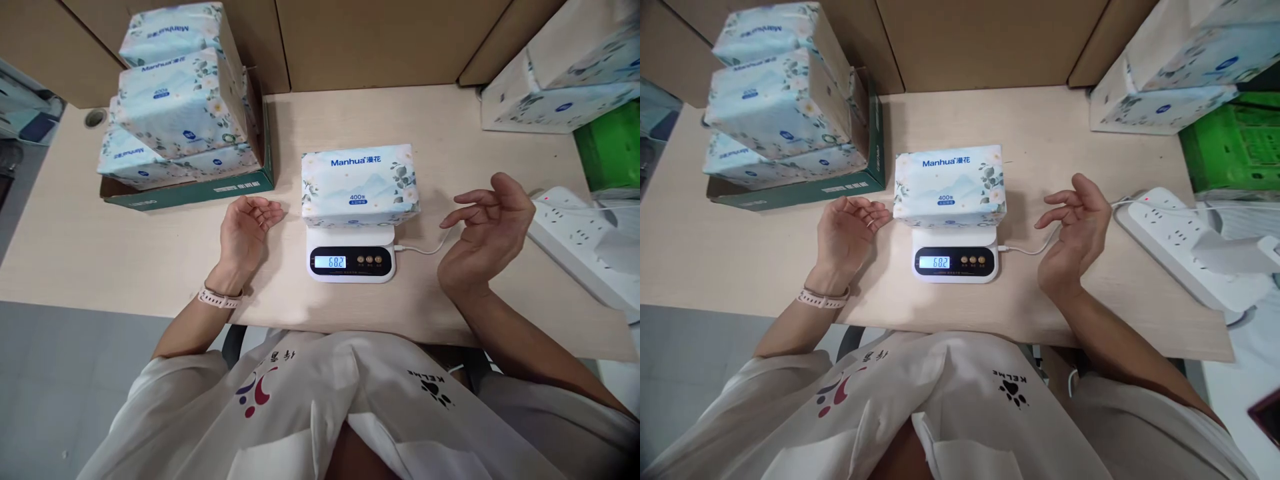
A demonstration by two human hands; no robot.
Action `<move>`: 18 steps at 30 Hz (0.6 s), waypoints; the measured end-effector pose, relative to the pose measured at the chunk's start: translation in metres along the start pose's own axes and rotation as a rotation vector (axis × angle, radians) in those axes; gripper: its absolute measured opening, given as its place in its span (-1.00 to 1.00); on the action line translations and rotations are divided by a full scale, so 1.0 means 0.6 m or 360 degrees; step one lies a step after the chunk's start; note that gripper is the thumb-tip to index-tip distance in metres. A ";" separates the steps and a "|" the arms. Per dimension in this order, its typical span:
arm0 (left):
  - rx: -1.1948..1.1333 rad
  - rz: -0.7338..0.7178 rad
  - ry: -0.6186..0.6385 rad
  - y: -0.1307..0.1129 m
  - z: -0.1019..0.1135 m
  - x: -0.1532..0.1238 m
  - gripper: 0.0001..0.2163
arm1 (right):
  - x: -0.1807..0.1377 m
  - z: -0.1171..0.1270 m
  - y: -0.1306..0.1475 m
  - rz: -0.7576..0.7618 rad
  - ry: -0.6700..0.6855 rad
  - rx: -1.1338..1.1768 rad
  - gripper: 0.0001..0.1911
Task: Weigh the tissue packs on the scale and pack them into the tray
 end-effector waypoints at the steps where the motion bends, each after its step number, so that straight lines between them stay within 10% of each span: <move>1: -0.0008 0.0042 -0.0008 0.003 -0.001 0.001 -0.61 | 0.001 0.001 -0.004 -0.0037 -0.0006 0.0013 -0.38; 18: -0.0003 0.0061 0.0003 0.004 -0.005 -0.004 -0.62 | -0.006 -0.002 0.009 -0.0001 0.0096 0.0064 -0.48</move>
Point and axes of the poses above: each hand's wrist, its own x-axis towards the middle knuckle, its own z-axis out of the back of the hand, y = z × x, the point moved 6 cm from there along x, towards the middle knuckle, and after that the axes turned 15 degrees about -y, right-handed, at the moved point
